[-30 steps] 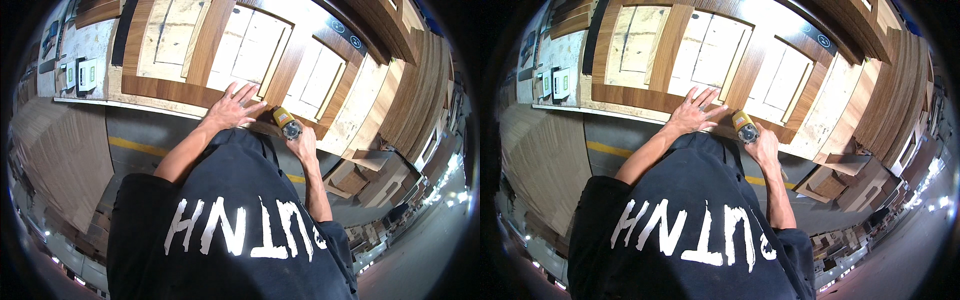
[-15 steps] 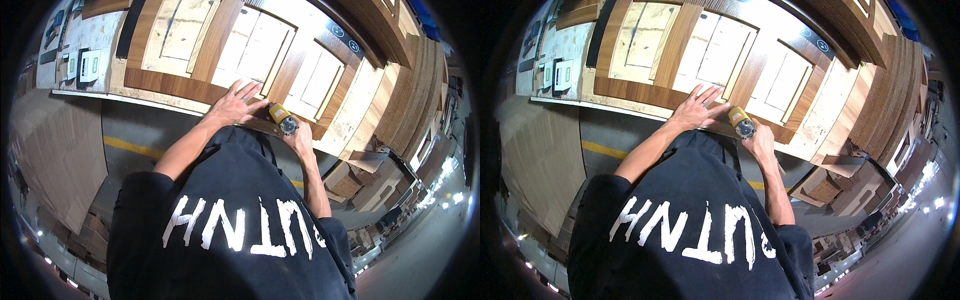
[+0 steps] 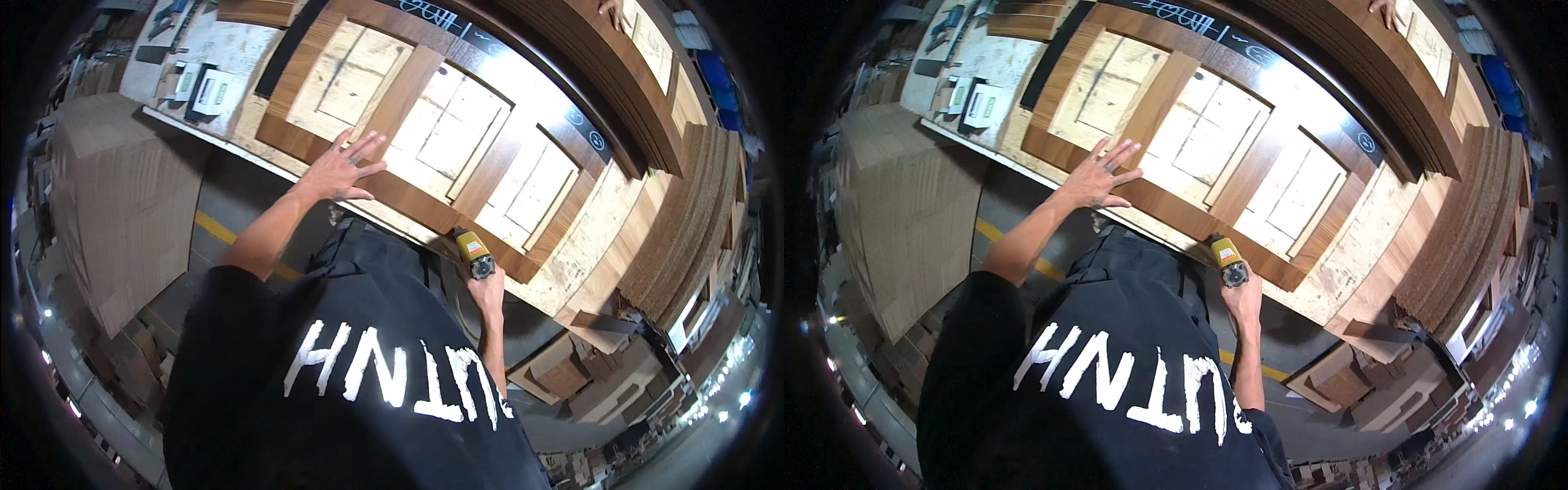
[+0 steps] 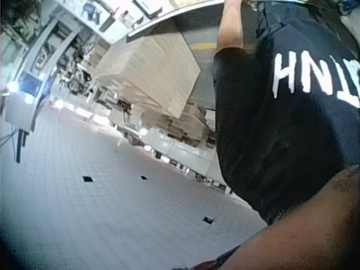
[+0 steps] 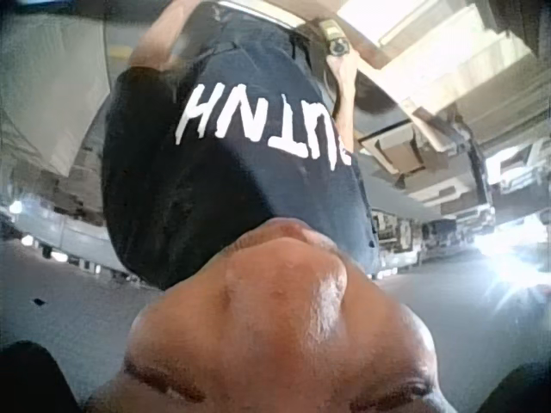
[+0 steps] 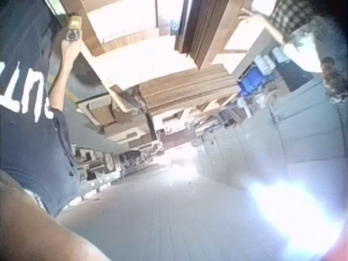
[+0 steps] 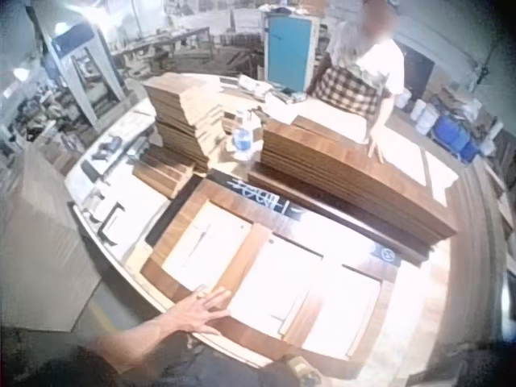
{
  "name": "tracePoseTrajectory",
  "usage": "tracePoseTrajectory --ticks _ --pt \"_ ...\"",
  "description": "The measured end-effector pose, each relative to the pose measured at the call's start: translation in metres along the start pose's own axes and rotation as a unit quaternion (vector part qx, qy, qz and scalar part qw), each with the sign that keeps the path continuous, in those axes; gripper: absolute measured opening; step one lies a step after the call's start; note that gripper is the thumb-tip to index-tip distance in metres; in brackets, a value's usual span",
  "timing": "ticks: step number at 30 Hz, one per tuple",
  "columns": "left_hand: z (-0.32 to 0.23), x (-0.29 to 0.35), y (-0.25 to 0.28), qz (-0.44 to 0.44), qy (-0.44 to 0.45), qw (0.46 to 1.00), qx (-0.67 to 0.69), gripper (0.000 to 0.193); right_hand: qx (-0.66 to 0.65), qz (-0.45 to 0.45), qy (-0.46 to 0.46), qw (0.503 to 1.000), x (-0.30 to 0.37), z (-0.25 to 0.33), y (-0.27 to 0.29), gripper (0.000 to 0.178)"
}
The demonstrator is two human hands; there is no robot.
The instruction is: The person assembles a wooden frame by placing thin wooden strips onto a larger frame and securing them with a nail gun. They repeat this process for multiple frames, stacking the completed units on the table.
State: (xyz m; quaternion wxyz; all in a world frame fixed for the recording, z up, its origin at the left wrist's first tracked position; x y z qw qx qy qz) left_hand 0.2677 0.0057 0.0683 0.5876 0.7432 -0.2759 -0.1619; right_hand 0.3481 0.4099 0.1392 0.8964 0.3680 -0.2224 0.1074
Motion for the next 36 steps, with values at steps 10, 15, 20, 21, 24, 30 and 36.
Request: tracePoseTrajectory --ticks 10,15,20,21,24,30,36 --pt "0.014 0.004 0.005 0.025 -0.016 1.000 -0.009 0.081 0.005 0.007 0.028 1.000 -0.031 0.066 -0.009 0.029" --pt "0.026 0.013 0.000 0.012 -0.033 0.998 0.043 0.084 0.035 0.008 -0.017 0.999 -0.063 0.124 -0.050 0.035" --pt "0.053 0.030 0.000 -0.005 -0.061 0.998 0.017 0.091 0.089 0.022 -0.089 0.992 -0.091 0.182 -0.090 0.041" --pt "0.054 0.030 0.002 -0.006 -0.066 0.998 0.018 0.092 0.091 0.028 -0.086 0.992 -0.094 0.192 -0.095 0.041" --pt "0.055 0.034 0.001 -0.030 -0.078 0.996 -0.007 0.092 0.095 0.013 -0.096 0.991 -0.093 0.212 -0.105 0.037" --pt "0.064 0.033 -0.003 -0.066 -0.083 0.991 0.085 0.083 0.009 -0.012 -0.078 0.997 -0.077 0.198 -0.102 0.036" --pt "0.066 0.033 0.000 -0.055 -0.083 0.990 0.095 0.082 0.084 0.036 -0.034 0.995 -0.069 0.191 -0.112 0.037"
Point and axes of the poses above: each hand's wrist, its own x-axis away from the middle knuckle, its own y-axis out of the back of the hand, z = x × y, the point moved 1 cm from there along -x, towards the middle knuckle, and after that the axes turned 4 degrees about -z, right-handed, at the moved point
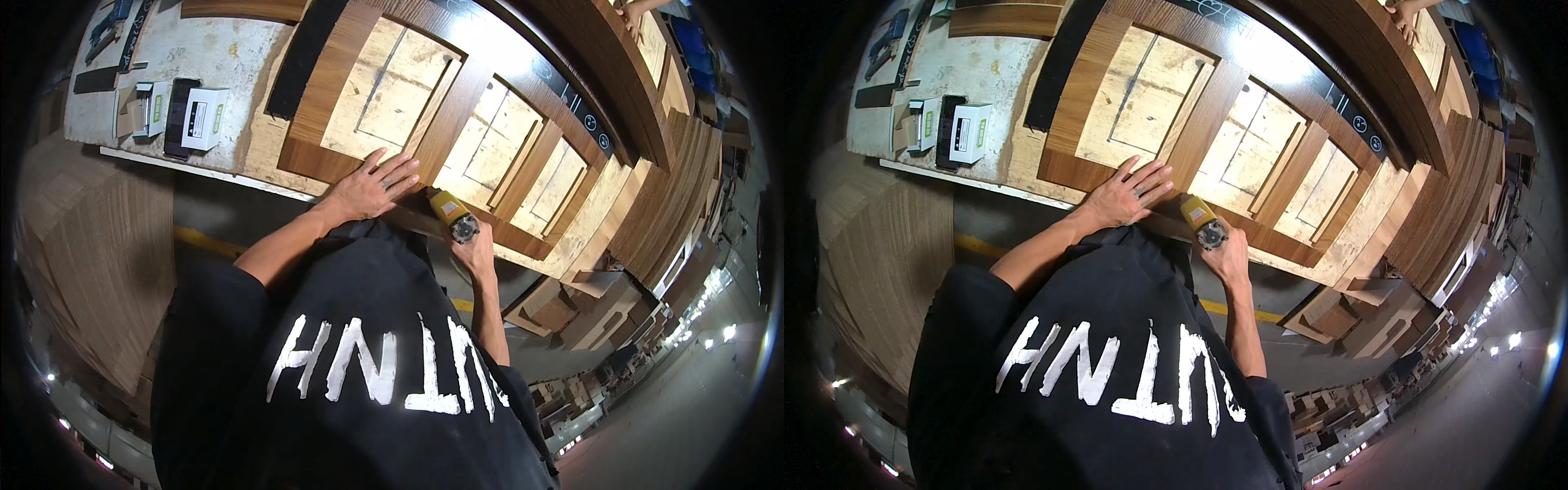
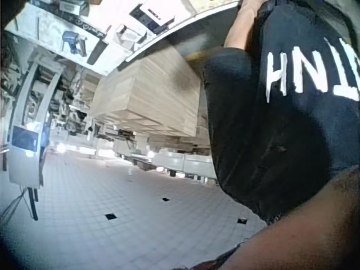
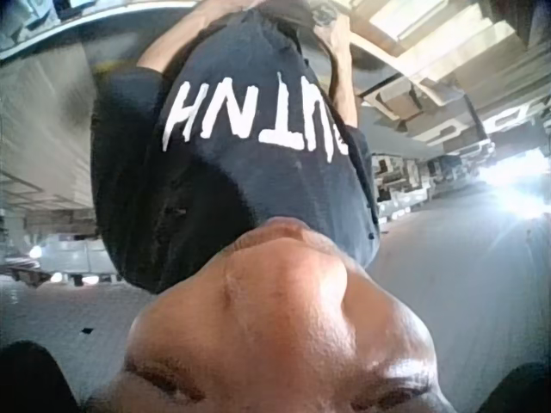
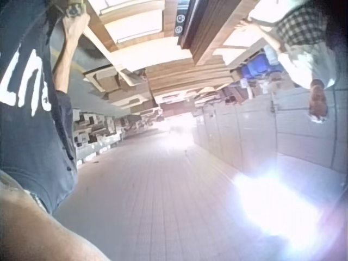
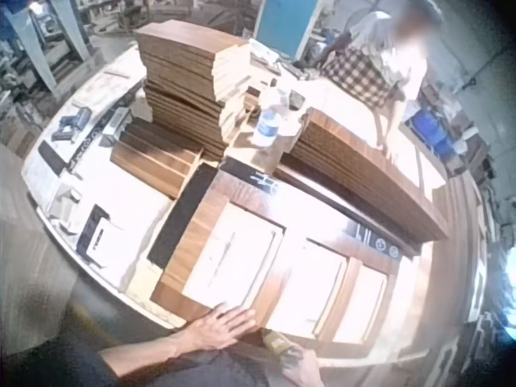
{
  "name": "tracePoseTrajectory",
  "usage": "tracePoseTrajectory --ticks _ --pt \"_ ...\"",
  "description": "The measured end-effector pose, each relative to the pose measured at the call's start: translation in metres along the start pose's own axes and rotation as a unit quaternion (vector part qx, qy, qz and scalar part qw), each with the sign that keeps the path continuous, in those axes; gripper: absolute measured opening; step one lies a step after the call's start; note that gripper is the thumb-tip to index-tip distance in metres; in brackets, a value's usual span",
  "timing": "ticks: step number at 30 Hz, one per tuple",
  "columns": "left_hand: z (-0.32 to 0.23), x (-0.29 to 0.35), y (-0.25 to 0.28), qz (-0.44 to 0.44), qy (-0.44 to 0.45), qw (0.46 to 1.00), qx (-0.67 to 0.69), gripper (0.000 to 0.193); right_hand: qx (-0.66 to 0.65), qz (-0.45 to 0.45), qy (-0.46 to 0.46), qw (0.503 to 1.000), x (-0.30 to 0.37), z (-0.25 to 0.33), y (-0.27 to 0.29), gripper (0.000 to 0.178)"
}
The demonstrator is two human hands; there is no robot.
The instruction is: The person assembles a wooden frame by placing thin wooden strips onto a larger frame and securing them with a nail gun. They repeat this process for multiple frames, stacking the completed units on the table.
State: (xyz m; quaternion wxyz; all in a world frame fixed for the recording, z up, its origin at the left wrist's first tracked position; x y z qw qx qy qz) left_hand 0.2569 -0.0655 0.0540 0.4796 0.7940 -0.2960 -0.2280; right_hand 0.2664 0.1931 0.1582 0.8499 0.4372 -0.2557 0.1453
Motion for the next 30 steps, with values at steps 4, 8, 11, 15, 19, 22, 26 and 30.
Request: tracePoseTrajectory --ticks 4,8,11,15,19,22,26,30 --pt "-0.001 -0.001 0.002 0.000 -0.001 1.000 0.002 0.082 0.075 -0.033 0.047 0.996 0.000 0.005 -0.008 0.035" --pt "-0.002 0.000 -0.002 -0.004 0.001 1.000 -0.016 0.081 0.101 -0.038 0.057 0.993 -0.001 0.021 -0.002 0.035" --pt "-0.002 0.001 -0.005 -0.009 0.000 1.000 -0.028 0.081 0.088 -0.031 0.059 0.994 -0.003 0.020 -0.002 0.035" --pt "-0.002 0.001 -0.004 -0.012 0.000 1.000 -0.015 0.079 0.067 -0.015 0.058 0.996 -0.004 0.014 -0.004 0.037" --pt "-0.003 0.002 -0.007 -0.022 0.001 1.000 -0.004 0.072 0.068 -0.004 0.033 0.997 -0.007 0.009 -0.007 0.040" --pt "-0.002 0.001 -0.007 -0.029 -0.006 0.999 -0.019 0.068 0.092 -0.013 0.042 0.995 -0.008 0.003 -0.011 0.044" --pt "0.000 0.006 -0.011 -0.051 -0.001 0.999 -0.011 0.064 0.082 -0.003 0.086 0.993 -0.009 0.004 -0.009 0.048" --pt "0.001 0.007 -0.012 -0.052 -0.004 0.998 -0.044 0.059 0.080 0.014 0.087 0.993 -0.011 0.009 -0.016 0.050"
Point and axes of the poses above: each hand's wrist, its own x-axis away from the middle knuckle, its own y-axis out of the back of the hand, z = x × y, the point moved 1 cm from there along -x, towards the middle knuckle, and after that the axes turned 4 degrees about -z, right-handed, at the moved point
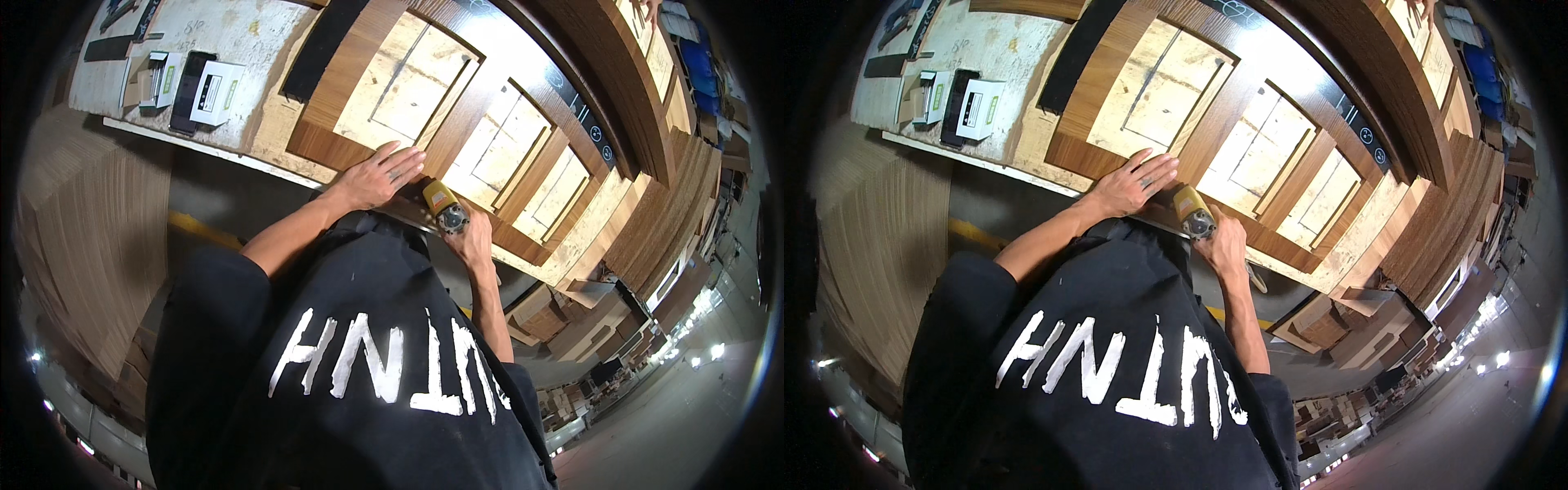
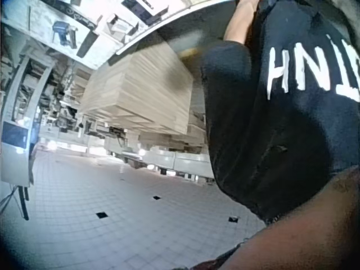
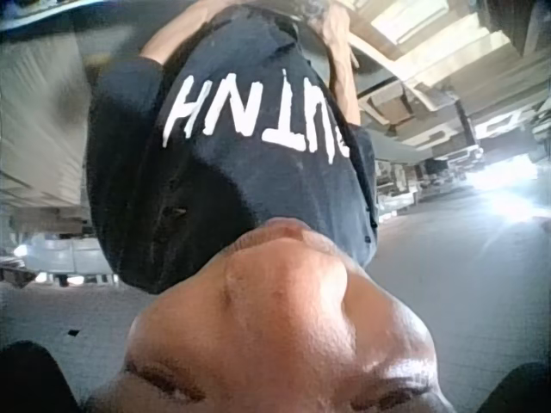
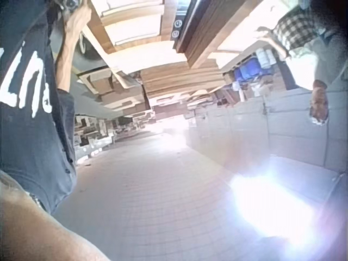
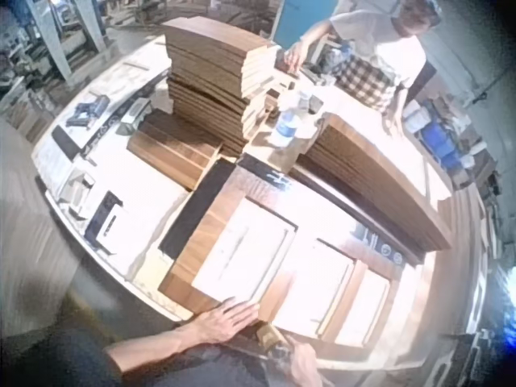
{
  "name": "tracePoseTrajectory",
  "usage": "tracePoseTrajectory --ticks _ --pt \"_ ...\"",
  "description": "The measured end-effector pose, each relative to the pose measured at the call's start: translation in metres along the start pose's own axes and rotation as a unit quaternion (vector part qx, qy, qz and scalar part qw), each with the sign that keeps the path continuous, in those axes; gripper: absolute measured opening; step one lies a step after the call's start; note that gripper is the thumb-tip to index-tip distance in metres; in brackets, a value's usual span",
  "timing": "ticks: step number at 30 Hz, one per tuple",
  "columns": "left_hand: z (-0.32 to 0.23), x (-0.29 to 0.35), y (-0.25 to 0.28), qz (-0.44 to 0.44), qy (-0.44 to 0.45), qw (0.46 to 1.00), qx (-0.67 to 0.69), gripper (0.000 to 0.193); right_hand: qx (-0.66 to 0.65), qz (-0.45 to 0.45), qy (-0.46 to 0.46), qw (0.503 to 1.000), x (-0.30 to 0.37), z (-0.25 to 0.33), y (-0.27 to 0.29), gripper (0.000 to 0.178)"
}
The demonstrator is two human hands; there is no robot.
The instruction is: The person assembles a wooden frame by placing thin wooden strips onto a larger frame and securing them with a nail gun. They repeat this process for multiple frames, stacking the completed units on the table.
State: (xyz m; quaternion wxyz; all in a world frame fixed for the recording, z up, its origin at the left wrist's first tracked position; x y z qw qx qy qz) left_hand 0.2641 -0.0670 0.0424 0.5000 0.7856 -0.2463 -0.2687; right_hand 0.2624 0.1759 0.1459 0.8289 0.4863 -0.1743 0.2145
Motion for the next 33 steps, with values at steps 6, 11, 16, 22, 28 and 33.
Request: tracePoseTrajectory --ticks 6,11,16,22,28,33 --pt "-0.002 0.003 -0.002 -0.011 0.003 1.000 -0.008 0.057 -0.004 -0.004 -0.004 1.000 -0.006 0.002 -0.003 0.050" --pt "-0.002 0.000 0.000 0.021 -0.010 0.999 -0.037 0.063 -0.008 -0.003 -0.023 1.000 -0.007 0.016 0.007 0.048" --pt "0.004 0.010 0.007 0.005 0.112 0.991 0.076 0.099 -0.037 -0.031 -0.010 0.999 0.020 -0.018 -0.006 0.043" --pt "0.052 0.076 0.041 -0.066 0.272 0.958 -0.061 0.137 -0.073 -0.015 -0.092 0.993 0.080 -0.045 -0.017 0.038" --pt "0.070 0.109 0.050 -0.091 0.393 0.915 -0.023 0.130 -0.082 0.000 -0.106 0.991 0.084 -0.062 -0.027 0.032" --pt "0.077 0.114 0.047 -0.122 0.370 0.921 0.009 0.111 -0.105 -0.036 -0.119 0.987 0.074 -0.038 -0.015 0.036"
Point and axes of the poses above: each hand's wrist, its own x-axis away from the middle knuckle, its own y-axis out of the back of the hand, z = x × y, the point moved 1 cm from there along -x, towards the middle knuckle, and after that the axes turned 4 degrees about -z, right-handed, at the moved point
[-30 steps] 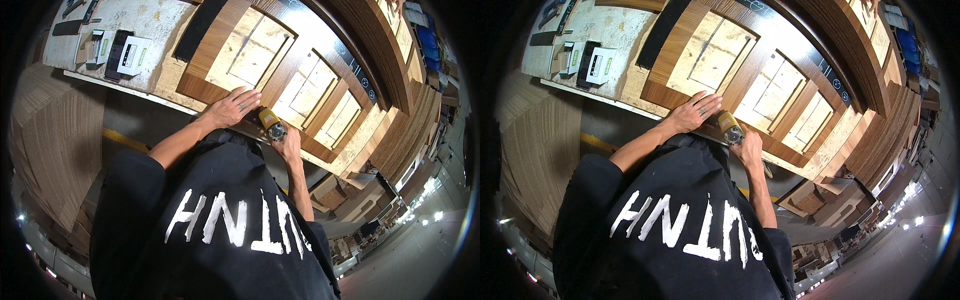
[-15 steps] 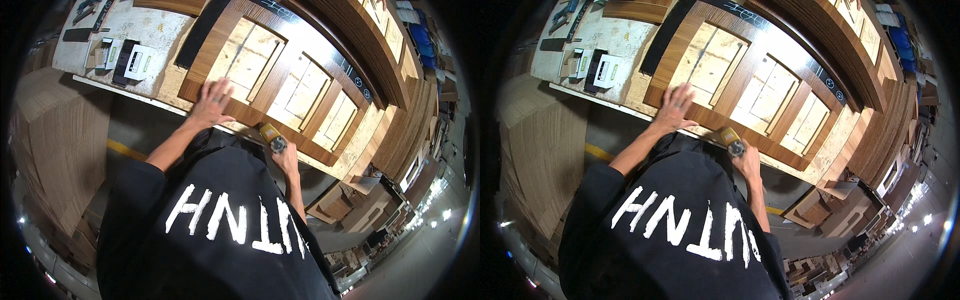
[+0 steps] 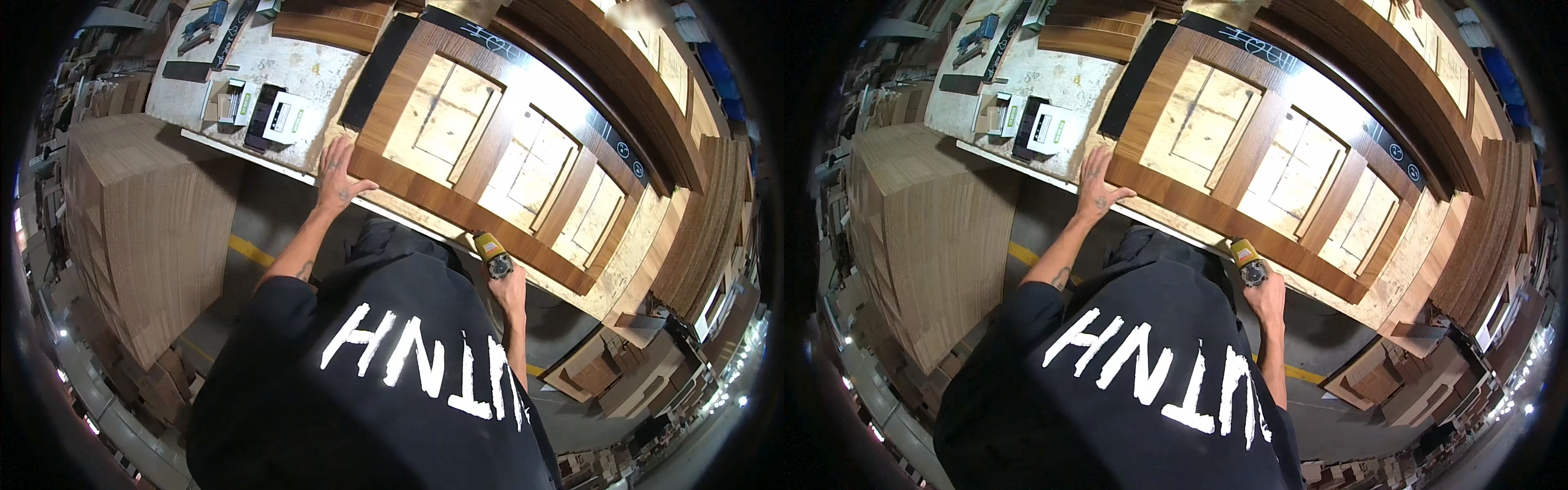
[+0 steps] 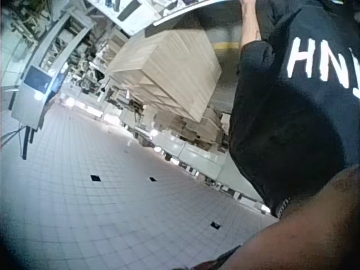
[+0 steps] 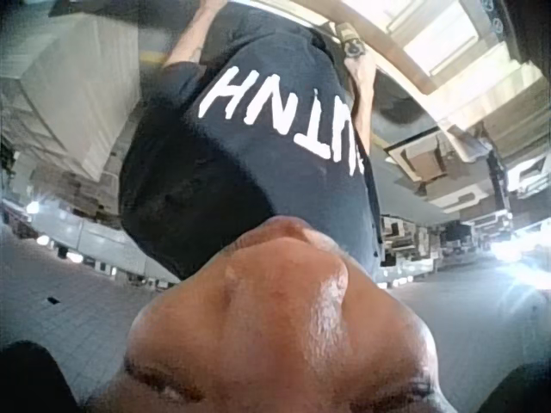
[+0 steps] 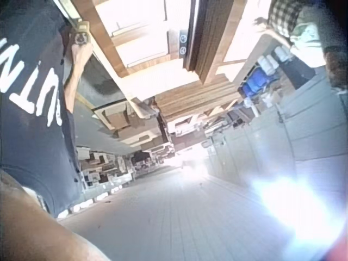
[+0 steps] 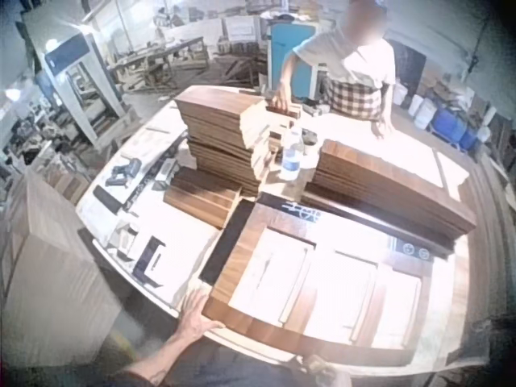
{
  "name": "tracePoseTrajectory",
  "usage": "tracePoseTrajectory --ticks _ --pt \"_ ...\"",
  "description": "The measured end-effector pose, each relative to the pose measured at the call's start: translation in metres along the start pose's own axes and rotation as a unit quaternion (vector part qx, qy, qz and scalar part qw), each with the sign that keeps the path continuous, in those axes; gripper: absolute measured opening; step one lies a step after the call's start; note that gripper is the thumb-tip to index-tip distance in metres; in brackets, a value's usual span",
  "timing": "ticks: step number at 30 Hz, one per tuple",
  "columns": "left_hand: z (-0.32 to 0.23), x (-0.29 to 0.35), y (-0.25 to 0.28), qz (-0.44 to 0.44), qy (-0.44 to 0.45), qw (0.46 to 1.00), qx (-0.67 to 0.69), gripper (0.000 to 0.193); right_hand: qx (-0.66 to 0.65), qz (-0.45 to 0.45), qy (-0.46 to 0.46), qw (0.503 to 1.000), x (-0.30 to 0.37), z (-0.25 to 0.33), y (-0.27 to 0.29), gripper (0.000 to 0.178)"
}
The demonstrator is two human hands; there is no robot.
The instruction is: The person assembles a wooden frame by placing thin wooden strips onto a larger frame and securing them with a nail gun. They repeat this process for multiple frames, stacking the completed units on the table.
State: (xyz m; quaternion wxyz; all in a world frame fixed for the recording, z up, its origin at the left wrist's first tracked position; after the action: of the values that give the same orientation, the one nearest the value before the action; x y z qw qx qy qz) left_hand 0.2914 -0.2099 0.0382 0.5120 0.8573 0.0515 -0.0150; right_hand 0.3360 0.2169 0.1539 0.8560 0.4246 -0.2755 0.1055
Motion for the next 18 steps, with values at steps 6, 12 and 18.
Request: tracePoseTrajectory --ticks 6,12,18 --pt "0.003 0.002 -0.002 -0.003 -0.013 1.000 0.022 0.111 -0.014 0.007 0.031 0.999 -0.016 0.074 -0.012 0.038" --pt "0.002 -0.008 0.004 0.009 -0.020 0.998 0.063 0.110 0.008 0.071 0.103 0.992 -0.041 0.142 -0.044 0.045" --pt "0.009 -0.006 0.006 -0.017 -0.028 0.995 0.091 0.108 0.046 0.089 0.126 0.987 -0.048 0.182 -0.070 0.053"
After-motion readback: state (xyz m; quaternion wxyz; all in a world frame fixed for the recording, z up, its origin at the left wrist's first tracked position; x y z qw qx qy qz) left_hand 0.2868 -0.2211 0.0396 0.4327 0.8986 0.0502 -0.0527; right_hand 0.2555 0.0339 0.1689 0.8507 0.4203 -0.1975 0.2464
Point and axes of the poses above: each hand's wrist, its own x-axis away from the middle knuckle, its own y-axis out of the back of the hand, z = x × y, the point moved 1 cm from there along -x, towards the middle knuckle, and after that the axes turned 4 degrees about -z, right-handed, at the moved point
